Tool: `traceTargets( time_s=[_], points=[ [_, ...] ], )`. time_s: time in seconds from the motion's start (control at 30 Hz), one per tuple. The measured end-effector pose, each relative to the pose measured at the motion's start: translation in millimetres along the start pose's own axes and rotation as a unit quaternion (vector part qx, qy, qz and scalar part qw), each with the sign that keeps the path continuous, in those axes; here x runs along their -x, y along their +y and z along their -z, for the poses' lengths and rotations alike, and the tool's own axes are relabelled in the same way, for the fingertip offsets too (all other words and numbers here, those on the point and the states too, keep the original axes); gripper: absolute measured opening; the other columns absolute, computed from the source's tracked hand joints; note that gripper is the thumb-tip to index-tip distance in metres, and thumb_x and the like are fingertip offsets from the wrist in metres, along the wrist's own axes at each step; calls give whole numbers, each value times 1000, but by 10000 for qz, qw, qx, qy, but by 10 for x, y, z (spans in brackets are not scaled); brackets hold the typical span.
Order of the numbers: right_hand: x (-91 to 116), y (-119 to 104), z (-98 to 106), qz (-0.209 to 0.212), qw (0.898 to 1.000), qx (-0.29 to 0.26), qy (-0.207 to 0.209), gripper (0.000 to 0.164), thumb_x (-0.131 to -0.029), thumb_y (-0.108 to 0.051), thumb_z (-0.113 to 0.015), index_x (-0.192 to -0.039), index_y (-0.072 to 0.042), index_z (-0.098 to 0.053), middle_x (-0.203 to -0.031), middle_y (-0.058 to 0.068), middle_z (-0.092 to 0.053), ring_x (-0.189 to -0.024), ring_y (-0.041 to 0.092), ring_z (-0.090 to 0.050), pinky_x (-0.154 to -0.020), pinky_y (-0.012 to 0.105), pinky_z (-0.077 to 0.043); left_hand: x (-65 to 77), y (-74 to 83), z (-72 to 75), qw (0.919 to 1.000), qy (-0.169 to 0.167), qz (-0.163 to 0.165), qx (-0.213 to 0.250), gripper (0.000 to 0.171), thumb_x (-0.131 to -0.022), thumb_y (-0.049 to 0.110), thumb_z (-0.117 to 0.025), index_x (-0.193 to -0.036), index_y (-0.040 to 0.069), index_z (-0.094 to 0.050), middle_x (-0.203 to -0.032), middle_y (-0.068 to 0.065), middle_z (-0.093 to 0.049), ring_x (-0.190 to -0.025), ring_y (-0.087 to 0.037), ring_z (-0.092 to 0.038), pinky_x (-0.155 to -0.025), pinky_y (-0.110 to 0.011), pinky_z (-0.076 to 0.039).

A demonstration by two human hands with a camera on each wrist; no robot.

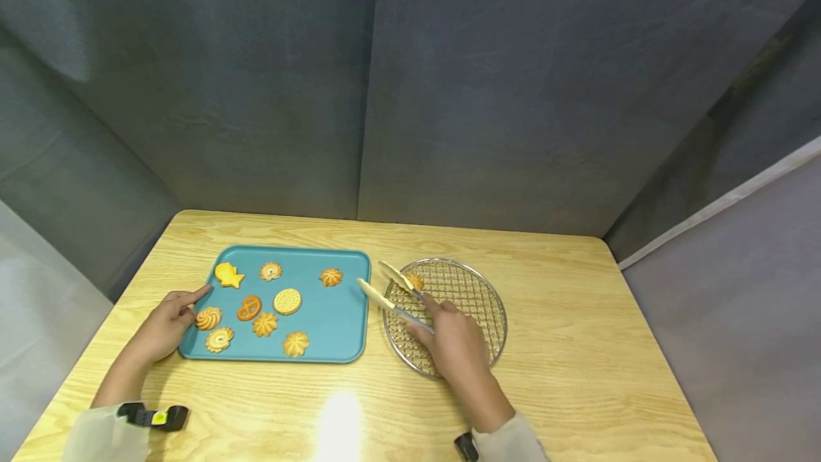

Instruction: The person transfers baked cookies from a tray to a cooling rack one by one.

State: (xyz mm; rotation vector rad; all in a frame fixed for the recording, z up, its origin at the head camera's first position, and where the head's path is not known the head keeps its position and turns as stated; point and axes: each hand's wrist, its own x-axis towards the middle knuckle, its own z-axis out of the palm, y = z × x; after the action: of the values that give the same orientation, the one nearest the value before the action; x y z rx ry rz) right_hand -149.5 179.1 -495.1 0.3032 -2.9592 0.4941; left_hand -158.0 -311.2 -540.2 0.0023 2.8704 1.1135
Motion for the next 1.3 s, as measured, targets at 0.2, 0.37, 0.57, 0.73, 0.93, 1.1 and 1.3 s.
traceTargets(
  time_s=[0.2,0.37,0.57,0.73,0.93,1.1,1.3],
  points=[
    [-23,-57,-40,13,10000,-36,-64,68,-89,-51,-77,-144,-15,-63,-87,4,-67,-57,14,-51,-54,34,-46,12,1,-4,10000,-12,-7,16,49,-106,-2,-37,-155,-4,-40,-128,-27,-46,-100,-33,-53,-78,-41,-41],
    [-41,-112,-62,24,10000,-53,-74,66,-88,-51,-78,-144,-17,-64,-88,4,-68,-57,14,-50,-53,34,-44,16,3,1,10000,-37,-9,8,49,-106,-1,-36,-155,-4,-40,-130,-27,-46,-102,-35,-53,-79,-43,-41],
    [-66,-165,-101,116,9999,-20,-123,67,-88,-51,-78,-144,-17,-63,-86,2,-67,-55,13,-47,-53,33,-42,11,5,15,10000,-58,-8,12,49,-107,0,-37,-156,-3,-40,-130,-28,-45,-103,-35,-53,-79,-43,-42],
    [-83,-205,-140,168,9997,-18,-158,68,-88,-52,-77,-144,-17,-64,-86,2,-66,-55,13,-46,-52,33,-42,4,4,13,10000,-51,7,11,49,-107,-1,-37,-155,-4,-40,-130,-28,-45,-102,-35,-53,-79,-42,-41],
    [-122,-260,-178,410,9992,16,-37,64,-89,-51,-78,-141,-15,-66,-98,8,-74,-62,18,-59,-58,39,-49,-8,2,9,10000,-35,39,34,49,-107,-1,-38,-156,-3,-40,-129,-27,-45,-100,-33,-52,-78,-41,-41],
    [-157,-305,-209,535,9985,66,35,64,-88,-50,-78,-140,-14,-67,-109,13,-75,-73,27,-69,-63,44,-55,-10,-5,5,10000,-38,61,22,49,-107,-1,-38,-156,-3,-40,-129,-27,-45,-99,-33,-52,-77,-40,-41],
    [-219,-361,-244,619,9980,145,35,67,-87,-53,-78,-140,-14,-66,-109,14,-75,-72,31,-70,-61,45,-55,-4,-2,1,10000,-13,53,16,49,-107,-1,-37,-156,-2,-40,-129,-27,-46,-99,-33,-52,-77,-41,-41]
  ],
)
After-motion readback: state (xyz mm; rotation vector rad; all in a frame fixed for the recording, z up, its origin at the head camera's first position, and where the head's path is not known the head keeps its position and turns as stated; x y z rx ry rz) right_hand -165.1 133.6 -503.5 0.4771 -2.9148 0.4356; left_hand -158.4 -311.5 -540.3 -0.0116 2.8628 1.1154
